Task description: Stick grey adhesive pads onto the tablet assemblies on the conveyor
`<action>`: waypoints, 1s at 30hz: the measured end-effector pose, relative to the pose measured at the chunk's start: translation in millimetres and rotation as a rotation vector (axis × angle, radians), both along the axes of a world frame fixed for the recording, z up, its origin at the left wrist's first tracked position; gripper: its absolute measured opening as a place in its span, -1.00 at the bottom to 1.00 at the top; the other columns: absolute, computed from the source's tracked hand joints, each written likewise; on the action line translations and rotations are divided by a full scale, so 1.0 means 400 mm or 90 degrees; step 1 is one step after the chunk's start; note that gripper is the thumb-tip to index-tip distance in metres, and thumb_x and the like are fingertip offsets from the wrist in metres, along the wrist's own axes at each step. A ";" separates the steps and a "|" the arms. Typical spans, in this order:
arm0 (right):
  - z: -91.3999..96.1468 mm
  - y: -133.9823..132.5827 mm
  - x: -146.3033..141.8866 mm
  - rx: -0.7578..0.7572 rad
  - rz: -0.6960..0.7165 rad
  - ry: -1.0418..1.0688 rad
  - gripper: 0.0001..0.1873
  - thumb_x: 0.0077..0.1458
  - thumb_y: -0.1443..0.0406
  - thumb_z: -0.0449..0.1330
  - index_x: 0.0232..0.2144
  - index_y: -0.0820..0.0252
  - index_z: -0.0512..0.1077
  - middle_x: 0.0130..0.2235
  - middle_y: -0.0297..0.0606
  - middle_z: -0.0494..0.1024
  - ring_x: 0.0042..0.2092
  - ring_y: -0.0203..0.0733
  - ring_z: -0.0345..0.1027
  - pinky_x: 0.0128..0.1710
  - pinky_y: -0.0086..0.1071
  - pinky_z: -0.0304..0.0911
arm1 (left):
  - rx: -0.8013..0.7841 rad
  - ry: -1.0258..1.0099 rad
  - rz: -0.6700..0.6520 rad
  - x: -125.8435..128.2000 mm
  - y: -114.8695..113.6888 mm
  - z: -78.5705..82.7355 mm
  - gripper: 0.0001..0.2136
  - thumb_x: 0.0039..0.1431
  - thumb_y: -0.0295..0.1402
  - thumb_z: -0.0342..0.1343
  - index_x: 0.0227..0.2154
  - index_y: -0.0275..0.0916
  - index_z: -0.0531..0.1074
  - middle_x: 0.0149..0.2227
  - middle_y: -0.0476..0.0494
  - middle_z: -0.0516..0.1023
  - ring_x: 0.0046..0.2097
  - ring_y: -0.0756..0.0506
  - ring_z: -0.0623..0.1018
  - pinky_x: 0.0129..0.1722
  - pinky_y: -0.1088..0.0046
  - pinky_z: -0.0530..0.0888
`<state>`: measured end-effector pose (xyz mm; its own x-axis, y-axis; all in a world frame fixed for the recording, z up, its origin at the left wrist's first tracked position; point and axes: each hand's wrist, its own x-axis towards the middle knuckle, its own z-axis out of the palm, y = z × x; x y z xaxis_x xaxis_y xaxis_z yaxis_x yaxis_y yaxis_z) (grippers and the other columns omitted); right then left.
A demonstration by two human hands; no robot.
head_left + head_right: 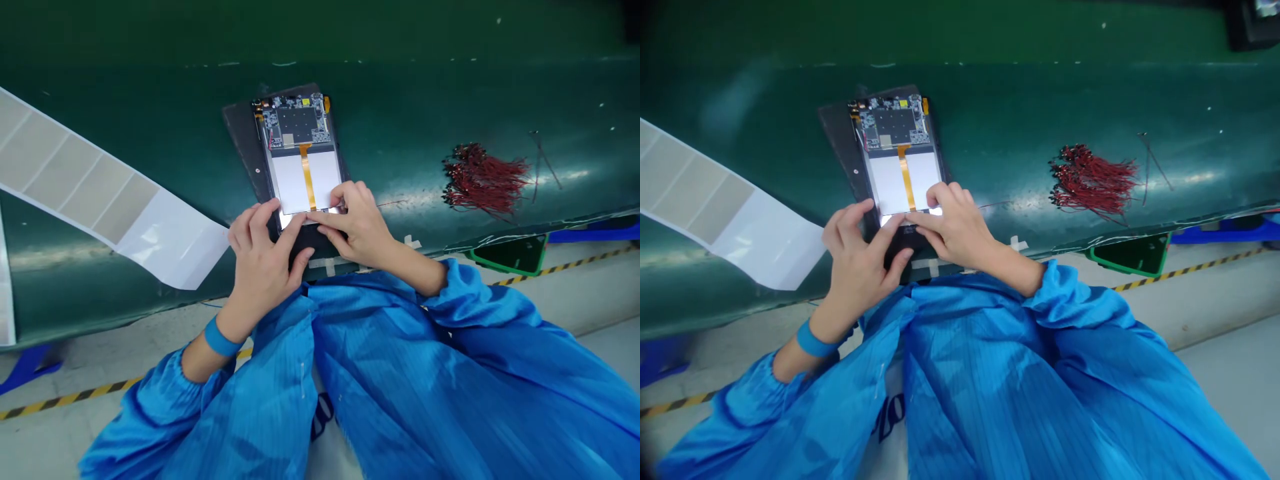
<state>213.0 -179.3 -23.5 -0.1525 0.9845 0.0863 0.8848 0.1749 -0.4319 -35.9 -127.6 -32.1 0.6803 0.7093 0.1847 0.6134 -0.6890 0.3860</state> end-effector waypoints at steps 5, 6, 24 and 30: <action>0.006 -0.003 0.017 -0.017 -0.014 -0.013 -0.59 0.49 0.17 0.08 0.20 -0.27 0.61 0.05 -0.09 0.36 0.08 0.11 0.15 0.11 0.05 0.10 | -0.007 0.024 0.009 -0.019 0.003 0.000 -0.49 0.48 -0.12 0.12 0.42 -0.01 0.42 0.49 -0.44 0.18 0.47 -0.56 0.19 0.43 -0.31 0.16; 0.006 -0.006 0.019 -0.017 -0.012 -0.009 -0.59 0.48 0.15 0.08 0.21 -0.26 0.61 0.05 -0.08 0.35 0.08 0.11 0.15 0.12 0.06 0.10 | -0.004 0.026 0.004 -0.020 0.004 0.001 -0.49 0.47 -0.11 0.13 0.42 -0.02 0.41 0.49 -0.44 0.17 0.47 -0.57 0.19 0.43 -0.31 0.17; -0.004 -0.026 0.017 0.019 0.102 -0.088 -0.52 0.48 0.18 0.07 0.35 -0.27 0.47 0.09 -0.10 0.37 0.05 0.10 0.13 0.05 -0.02 0.10 | 0.074 0.041 -0.036 -0.040 -0.015 0.007 -0.45 0.42 -0.24 0.21 0.43 0.04 0.39 0.46 -0.37 0.31 0.49 -0.52 0.22 0.45 -0.32 0.21; 0.001 -0.007 0.042 -0.009 0.061 -0.050 -0.54 0.47 0.17 0.11 0.31 -0.36 0.51 0.10 -0.11 0.32 0.09 0.11 0.13 0.11 0.03 0.11 | 0.015 0.009 -0.054 -0.036 0.019 0.005 -0.50 0.43 -0.15 0.19 0.38 -0.03 0.46 0.44 -0.40 0.29 0.49 -0.55 0.20 0.45 -0.29 0.22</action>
<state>230.0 -182.1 -23.1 -0.2514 0.9662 0.0570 0.8956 0.2545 -0.3648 -50.2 -120.1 -30.1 0.7407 0.6442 0.1907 0.5576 -0.7478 0.3604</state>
